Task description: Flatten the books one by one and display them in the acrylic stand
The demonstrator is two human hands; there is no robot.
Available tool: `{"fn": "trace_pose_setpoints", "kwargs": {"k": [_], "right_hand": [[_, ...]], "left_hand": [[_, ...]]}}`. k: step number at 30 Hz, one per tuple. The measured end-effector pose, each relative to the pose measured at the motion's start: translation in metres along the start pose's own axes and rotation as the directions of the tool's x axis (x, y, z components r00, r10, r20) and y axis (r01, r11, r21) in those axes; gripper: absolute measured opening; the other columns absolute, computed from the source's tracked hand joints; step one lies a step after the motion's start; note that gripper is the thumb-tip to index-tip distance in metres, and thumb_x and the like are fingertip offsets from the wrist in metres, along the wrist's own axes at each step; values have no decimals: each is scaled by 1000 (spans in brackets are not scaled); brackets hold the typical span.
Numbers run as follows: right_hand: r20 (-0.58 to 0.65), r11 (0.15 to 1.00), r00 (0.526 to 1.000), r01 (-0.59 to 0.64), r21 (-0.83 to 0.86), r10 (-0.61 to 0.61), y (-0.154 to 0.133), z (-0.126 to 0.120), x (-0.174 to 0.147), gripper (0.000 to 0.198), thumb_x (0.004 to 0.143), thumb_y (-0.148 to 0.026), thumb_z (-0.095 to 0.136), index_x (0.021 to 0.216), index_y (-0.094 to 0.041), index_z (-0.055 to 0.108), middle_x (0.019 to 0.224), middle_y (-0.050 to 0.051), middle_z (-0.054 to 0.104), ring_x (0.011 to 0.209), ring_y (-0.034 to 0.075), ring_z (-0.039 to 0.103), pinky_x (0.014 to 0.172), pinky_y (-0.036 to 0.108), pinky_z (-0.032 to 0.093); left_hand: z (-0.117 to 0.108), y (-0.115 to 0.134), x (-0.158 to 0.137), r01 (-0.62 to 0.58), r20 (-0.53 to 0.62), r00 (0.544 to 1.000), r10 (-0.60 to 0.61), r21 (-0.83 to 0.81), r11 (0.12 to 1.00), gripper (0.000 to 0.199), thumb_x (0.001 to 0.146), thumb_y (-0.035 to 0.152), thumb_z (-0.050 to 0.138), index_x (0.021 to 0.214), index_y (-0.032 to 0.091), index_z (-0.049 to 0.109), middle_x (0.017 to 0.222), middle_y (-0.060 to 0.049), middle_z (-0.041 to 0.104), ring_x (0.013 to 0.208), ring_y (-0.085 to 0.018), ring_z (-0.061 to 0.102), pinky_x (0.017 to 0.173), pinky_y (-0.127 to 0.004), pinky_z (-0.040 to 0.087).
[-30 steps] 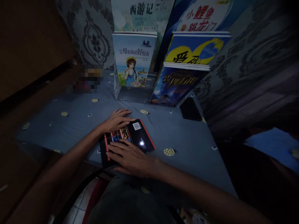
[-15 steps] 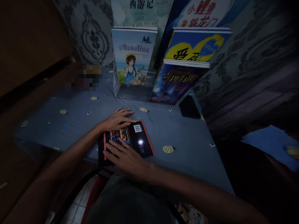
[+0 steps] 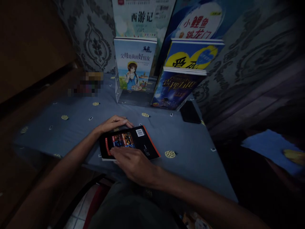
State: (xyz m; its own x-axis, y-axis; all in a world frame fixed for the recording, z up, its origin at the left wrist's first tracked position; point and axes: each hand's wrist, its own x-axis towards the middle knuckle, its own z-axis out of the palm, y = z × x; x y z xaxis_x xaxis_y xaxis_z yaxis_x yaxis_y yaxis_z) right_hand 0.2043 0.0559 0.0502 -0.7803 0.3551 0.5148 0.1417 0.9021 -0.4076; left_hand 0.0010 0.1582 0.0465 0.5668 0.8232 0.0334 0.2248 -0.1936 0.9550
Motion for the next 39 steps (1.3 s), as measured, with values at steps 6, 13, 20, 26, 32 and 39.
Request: {"fn": "trace_pose_setpoints", "kwargs": {"k": [6,13,20,26,32,39], "right_hand": [[-232,970,958,-120,211,169,0,-43,16,28,105,-22,45,122,-12,66,106,10,76,96,17,73,85,27,59],[-531,829,675,-228,511,513,19,-89,39,24,99,-34,54,99,-22,74,81,-1,71,78,15,67,73,27,55],[-331,411,451,-88,908,829,65,-84,35,35,80,-55,74,88,-22,70,87,4,76,85,24,73,74,38,60],[-95,141,390,-90,986,916,89,-42,14,47,53,-56,90,74,-21,67,79,5,78,82,29,75,71,40,61],[-36,103,425,-136,985,905,93,-35,10,50,54,-57,89,82,-20,71,82,4,80,76,26,75,71,37,60],[-75,166,442,-171,971,894,105,-37,3,48,58,-51,88,90,-20,69,79,1,78,66,20,72,62,30,56]], "left_hand": [[1,6,-9,139,-90,965,-246,-620,772,73,84,81,47,80,15,78,90,-15,79,100,-33,73,95,-49,53],[14,11,-1,-96,-335,927,-167,-643,760,60,78,76,63,92,19,75,100,-10,79,113,-30,69,99,-45,53],[52,26,-3,-58,-386,872,-302,-693,719,52,72,55,82,105,16,73,100,-9,79,97,-29,74,90,-39,59],[57,17,0,-101,-513,762,-395,-697,710,40,78,48,78,102,17,72,99,-7,80,93,-25,75,88,-37,60],[52,10,-5,-14,-413,771,-485,-772,635,35,87,45,71,103,14,72,94,-9,80,86,-24,77,83,-36,62],[47,12,0,22,-440,789,-429,-677,735,44,75,52,80,97,15,71,84,-7,78,75,-23,75,72,-32,60]]}}
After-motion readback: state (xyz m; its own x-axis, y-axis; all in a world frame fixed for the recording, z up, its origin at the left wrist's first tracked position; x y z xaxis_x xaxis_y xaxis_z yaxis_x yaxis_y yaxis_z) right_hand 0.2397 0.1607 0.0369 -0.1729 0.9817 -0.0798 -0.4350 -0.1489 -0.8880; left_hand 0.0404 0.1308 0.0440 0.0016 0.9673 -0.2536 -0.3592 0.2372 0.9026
